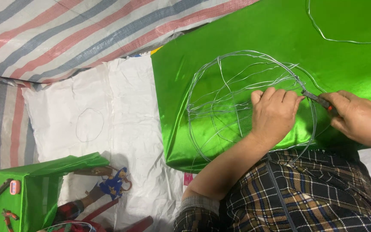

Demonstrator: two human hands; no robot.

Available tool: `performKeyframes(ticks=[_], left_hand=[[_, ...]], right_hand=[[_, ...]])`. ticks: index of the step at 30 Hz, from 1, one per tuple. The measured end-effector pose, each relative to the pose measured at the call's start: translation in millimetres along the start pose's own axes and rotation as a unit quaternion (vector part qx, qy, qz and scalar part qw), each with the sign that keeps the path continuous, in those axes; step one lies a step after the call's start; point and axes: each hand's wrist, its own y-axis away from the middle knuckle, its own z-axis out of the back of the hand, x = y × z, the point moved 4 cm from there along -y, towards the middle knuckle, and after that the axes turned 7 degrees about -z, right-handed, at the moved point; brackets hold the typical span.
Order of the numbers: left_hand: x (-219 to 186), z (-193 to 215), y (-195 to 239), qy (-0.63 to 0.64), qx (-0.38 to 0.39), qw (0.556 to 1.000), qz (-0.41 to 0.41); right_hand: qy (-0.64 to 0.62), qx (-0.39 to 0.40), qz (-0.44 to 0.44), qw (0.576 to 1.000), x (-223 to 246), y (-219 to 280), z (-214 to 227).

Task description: Assembling a wire frame by bending and cutting metal wire with pliers

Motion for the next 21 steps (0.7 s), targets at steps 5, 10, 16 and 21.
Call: performKeyframes(ticks=[5, 10, 16, 21], left_hand=[[15.2, -8.8, 11.5, 0.057, 0.110, 0.992, 0.005], [61.0, 70.9, 36.0, -0.017, 0.080, 0.989, 0.127], [104.7, 99.1, 97.4, 0.006, -0.028, 0.992, 0.127], [101.4, 60.4, 130.1, 0.017, 0.139, 0.975, 0.172]], right_hand=[[-0.011, 0.052, 0.000, 0.999, -2.7, -4.9, 4.6], [-0.064, 0.085, -0.036, 0.994, -18.3, -13.0, 0.0], [-0.104, 0.058, -0.021, 0.993, -34.8, -24.0, -3.8], [-0.106, 0.013, 0.035, 0.994, -62.2, -41.4, -23.7]])
